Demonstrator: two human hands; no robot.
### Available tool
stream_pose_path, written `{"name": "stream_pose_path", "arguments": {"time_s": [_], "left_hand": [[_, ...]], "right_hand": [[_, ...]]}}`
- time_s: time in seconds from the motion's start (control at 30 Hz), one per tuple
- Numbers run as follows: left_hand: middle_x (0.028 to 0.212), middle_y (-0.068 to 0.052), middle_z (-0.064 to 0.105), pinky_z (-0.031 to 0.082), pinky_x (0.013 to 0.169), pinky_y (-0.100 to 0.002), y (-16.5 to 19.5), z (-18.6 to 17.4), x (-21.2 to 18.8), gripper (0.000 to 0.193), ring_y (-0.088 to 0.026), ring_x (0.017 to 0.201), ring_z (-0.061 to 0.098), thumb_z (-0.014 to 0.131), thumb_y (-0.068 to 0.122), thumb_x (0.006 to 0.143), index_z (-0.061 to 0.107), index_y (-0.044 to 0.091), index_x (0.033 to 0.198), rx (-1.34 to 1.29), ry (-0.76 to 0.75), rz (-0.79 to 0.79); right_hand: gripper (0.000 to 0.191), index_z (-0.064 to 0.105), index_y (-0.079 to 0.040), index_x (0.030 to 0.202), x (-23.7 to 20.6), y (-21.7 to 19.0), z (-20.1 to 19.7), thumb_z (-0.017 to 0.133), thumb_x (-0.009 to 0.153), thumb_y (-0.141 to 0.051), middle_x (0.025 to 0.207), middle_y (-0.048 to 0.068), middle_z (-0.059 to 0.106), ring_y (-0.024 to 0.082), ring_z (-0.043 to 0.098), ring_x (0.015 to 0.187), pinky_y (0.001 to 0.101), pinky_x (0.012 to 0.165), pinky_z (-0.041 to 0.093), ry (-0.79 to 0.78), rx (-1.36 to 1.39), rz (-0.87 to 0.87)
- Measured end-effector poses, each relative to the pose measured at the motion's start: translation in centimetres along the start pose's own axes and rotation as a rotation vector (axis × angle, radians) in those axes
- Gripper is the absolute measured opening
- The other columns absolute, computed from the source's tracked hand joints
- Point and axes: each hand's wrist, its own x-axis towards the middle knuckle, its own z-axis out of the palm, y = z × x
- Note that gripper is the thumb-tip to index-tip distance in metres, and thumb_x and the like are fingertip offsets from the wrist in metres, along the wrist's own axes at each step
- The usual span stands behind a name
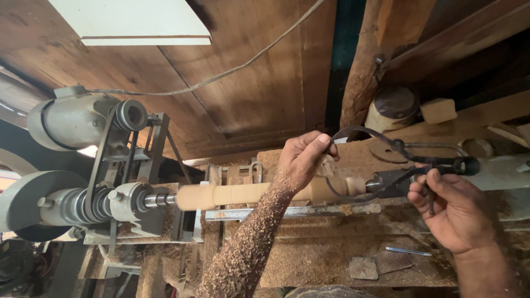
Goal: The person shapes a rotating wooden spindle on a lathe using a chisel and a sanding block. They carve decorative beads and grooves along the length of the piece, then smooth the surface with sandpaper.
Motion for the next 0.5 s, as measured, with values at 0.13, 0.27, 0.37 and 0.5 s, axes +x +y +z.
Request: {"name": "stream_pose_path", "arguments": {"time_s": [0.13, 0.27, 0.37, 0.5], "left_hand": [[0.087, -0.007, 0.071, 0.057, 0.079, -0.029, 0.0, 0.0, 0.0, 0.034, -0.014, 0.083, 0.068, 0.055, 0.027, 0.11, 0.069, 0.0, 0.095, -0.014, 0.002, -0.018], [0.086, -0.007, 0.071, 0.057, 0.077, -0.029, 0.4, -0.1, 0.0, 0.034, -0.014, 0.082, 0.068, 0.054, 0.028, 0.109, 0.069, 0.001, 0.094, 0.024, 0.012, -0.032], [0.087, -0.007, 0.071, 0.055, 0.079, -0.029, 0.5, 0.0, 0.0, 0.034, -0.014, 0.083, 0.067, 0.055, 0.028, 0.11, 0.069, 0.001, 0.095, 0.017, 0.005, -0.003], [0.087, -0.007, 0.07, 0.054, 0.081, -0.028, 0.5, 0.0, 0.0, 0.035, -0.014, 0.085, 0.066, 0.055, 0.028, 0.111, 0.069, 0.0, 0.094, 0.036, 0.006, 0.007]], "right_hand": [[0.018, 0.072, -0.001, 0.103, 0.0, 0.1, -0.2, 0.068, 0.104, -0.019, 0.096, 0.013, 0.072, 0.022, 0.071, 0.09, 0.0348, 0.083, 0.06, -0.073, 0.006, -0.027], [0.015, 0.072, -0.001, 0.097, -0.2, 0.0, -0.2, 0.072, 0.102, -0.015, 0.098, 0.015, 0.073, 0.024, 0.072, 0.091, 0.0362, 0.082, 0.06, -0.186, 0.021, -0.07], [0.014, 0.073, -0.003, 0.097, -0.8, 0.3, 0.2, 0.072, 0.1, -0.016, 0.097, 0.011, 0.073, 0.021, 0.072, 0.091, 0.0344, 0.082, 0.059, -0.09, 0.014, -0.048], [0.016, 0.073, -0.004, 0.098, -1.1, 0.3, 0.7, 0.072, 0.1, -0.02, 0.094, 0.009, 0.073, 0.02, 0.071, 0.089, 0.0327, 0.081, 0.059, -0.019, -0.004, -0.038]]}}
